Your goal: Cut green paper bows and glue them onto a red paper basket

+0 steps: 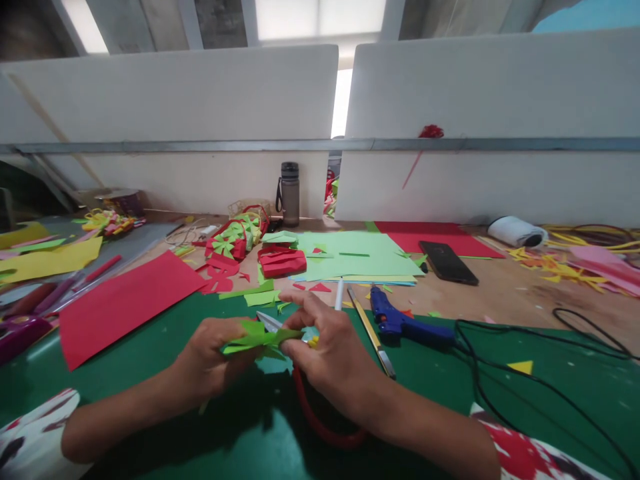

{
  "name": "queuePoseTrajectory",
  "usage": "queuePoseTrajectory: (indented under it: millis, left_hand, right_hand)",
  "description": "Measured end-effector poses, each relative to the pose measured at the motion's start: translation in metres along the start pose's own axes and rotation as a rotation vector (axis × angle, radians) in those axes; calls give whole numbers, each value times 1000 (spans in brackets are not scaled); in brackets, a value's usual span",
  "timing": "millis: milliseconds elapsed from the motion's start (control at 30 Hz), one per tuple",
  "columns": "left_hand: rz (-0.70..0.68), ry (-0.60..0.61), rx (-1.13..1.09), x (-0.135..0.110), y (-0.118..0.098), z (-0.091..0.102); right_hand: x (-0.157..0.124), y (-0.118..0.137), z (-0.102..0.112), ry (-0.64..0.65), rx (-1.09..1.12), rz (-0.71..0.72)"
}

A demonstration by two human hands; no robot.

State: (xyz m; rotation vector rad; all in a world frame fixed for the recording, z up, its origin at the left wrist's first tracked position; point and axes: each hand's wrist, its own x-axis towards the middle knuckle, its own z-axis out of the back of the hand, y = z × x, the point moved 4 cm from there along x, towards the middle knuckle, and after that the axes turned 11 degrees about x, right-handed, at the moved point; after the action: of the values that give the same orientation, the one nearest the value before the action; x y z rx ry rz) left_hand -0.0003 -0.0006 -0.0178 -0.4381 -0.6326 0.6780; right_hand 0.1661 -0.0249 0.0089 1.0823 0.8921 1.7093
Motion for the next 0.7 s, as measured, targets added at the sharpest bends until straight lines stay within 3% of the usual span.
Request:
queuePoseTrajectory:
  millis: [233, 400, 533, 700]
  left_hand:
    - [139, 71, -262, 1, -7, -3]
    - [414, 211, -646, 2, -8, -7]
    - [585, 139, -937, 2, -1, -10]
    - [671, 54, -1062, 3, 0, -13]
  right_hand:
    - [1, -2, -2, 3, 72, -48]
    - [4, 0, 1, -13, 165, -108]
    - [9, 1, 7, -75, 182, -85]
    - [7, -7, -3, 55, 309, -185]
